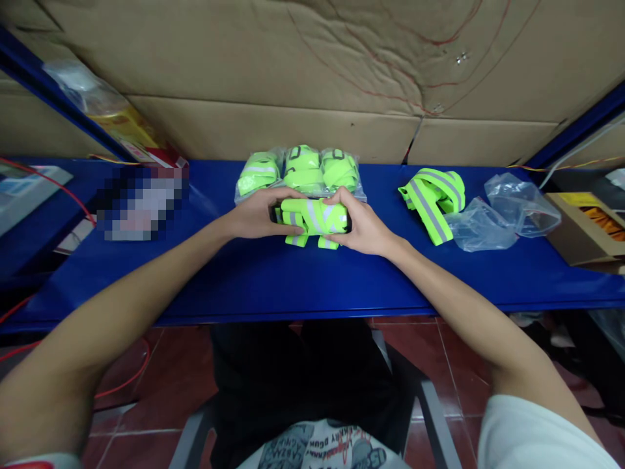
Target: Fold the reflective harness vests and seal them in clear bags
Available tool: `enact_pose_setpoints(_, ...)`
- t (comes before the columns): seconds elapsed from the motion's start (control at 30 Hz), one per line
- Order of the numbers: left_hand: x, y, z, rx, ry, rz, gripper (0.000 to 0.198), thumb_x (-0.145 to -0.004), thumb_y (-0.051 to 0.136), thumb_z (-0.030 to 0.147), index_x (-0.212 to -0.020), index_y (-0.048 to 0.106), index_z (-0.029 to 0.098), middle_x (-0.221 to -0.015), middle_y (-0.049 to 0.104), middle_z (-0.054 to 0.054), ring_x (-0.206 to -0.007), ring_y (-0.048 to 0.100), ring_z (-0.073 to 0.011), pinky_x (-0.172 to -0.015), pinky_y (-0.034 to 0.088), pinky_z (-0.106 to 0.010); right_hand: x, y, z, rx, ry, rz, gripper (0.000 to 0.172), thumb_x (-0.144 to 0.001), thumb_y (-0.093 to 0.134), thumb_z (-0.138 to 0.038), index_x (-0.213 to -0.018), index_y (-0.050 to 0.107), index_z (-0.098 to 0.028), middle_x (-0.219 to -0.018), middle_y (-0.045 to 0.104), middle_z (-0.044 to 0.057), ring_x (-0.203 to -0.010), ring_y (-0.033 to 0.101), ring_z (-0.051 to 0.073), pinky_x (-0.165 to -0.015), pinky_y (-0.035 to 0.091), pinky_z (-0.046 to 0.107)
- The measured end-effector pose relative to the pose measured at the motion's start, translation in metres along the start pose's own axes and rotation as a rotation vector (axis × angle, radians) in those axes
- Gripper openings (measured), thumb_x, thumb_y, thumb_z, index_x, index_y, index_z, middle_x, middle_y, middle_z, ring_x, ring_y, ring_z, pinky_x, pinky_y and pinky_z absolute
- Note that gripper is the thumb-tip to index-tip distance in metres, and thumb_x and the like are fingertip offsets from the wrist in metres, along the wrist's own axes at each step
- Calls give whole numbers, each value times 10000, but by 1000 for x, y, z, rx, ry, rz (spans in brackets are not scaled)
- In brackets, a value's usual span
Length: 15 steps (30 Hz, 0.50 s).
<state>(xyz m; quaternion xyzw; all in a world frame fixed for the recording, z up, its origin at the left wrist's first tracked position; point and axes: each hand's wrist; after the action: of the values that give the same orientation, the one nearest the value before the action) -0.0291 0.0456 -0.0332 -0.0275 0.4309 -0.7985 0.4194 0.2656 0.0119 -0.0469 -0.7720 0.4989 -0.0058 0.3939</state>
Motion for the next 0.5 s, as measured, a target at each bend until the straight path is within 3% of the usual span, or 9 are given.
enact_pose_setpoints(0.2,2,11,8,-141,89,87,458,-819,857,425,-1195,703,214,-1094,787,-41,-922,728,-219,-847,558,-347,-1,-11,-3,13,-27,-69,633,-732,965,-534,-1187,614,-269,-1289,712,112,-1218,681,392,-1066,555,545)
enact_pose_setpoints(0.3,2,11,7,-104,151,72,363,-837,830,371,-1141,687,234,-1042,771,-26,-876,707,-203,-794,536,-330,0,-14,-7,-89,7,-94,531,-834,874,-622,-1163,638,-279,-1252,726,82,-1154,703,335,-1040,572,501)
enact_pose_setpoints(0.37,1,11,4,-111,183,66,298,-859,807,356,-1104,682,243,-1011,752,-29,-866,689,-206,-780,524,-335,1,-14,-8,-163,40,-78,474,-918,797,-619,-1237,648,-301,-1258,734,65,-1139,713,299,-1010,584,461)
enact_pose_setpoints(0.5,-1,12,-1,-90,194,45,263,-924,773,417,-1091,664,245,-1100,736,-71,-982,687,-232,-869,536,-377,-2,-15,-6,-88,85,-79,590,-902,818,-596,-1385,685,-285,-1255,773,76,-1076,732,290,-932,586,429)
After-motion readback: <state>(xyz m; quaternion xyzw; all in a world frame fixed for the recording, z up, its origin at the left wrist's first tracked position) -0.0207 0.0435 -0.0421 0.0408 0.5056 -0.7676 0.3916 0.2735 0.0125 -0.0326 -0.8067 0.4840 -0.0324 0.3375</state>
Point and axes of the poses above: each hand's wrist, its own x-axis away from the middle knuckle, its own y-axis out of the palm, z = x × y
